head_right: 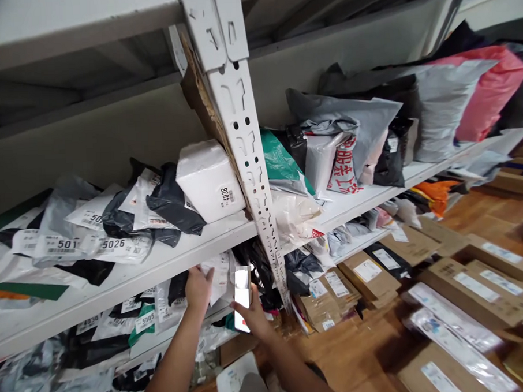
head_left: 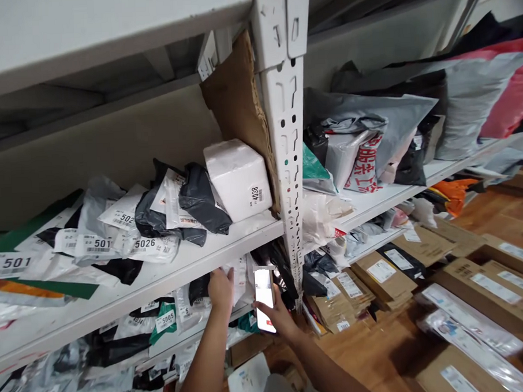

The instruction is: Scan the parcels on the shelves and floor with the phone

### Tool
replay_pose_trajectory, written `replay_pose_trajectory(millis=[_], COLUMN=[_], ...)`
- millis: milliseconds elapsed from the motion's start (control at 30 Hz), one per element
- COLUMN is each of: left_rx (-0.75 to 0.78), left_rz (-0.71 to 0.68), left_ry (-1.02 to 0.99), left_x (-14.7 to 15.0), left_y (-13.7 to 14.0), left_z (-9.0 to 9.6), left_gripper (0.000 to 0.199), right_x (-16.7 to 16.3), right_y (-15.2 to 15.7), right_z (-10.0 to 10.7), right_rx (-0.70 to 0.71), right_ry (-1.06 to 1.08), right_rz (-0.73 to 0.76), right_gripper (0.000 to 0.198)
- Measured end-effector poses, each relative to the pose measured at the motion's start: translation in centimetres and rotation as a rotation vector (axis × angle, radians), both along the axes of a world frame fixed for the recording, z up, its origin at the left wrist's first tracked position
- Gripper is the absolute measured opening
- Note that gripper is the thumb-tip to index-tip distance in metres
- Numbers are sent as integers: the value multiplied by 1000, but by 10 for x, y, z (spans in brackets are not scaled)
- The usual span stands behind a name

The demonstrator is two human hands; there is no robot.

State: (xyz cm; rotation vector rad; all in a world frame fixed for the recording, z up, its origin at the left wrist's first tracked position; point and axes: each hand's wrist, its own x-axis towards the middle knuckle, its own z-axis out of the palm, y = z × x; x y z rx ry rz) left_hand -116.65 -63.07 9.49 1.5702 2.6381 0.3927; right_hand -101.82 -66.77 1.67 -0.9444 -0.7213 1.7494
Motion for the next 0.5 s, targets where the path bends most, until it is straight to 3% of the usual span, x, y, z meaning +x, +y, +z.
replay_pose_trajectory(millis=[67, 200, 400, 500], left_rx=[6, -4, 264, 324], left_rz=[-30, -54, -74, -53], left_ry=[15, -8, -175, -194], left_x=[2, -3, -16, -23], left_y=[1, -4, -6, -5], left_z=[1, -5, -31, -40], left_gripper=[38, 41, 41, 41], right_x=[8, 18, 18, 11], right_y=[-18, -41, -47, -47], right_z=[9, 25, 40, 40], right_rx=[-65, -171, -164, -142], right_ry=[40, 141, 311, 353], right_rz=[26, 87, 197, 237], right_gripper=[54, 45, 57, 61])
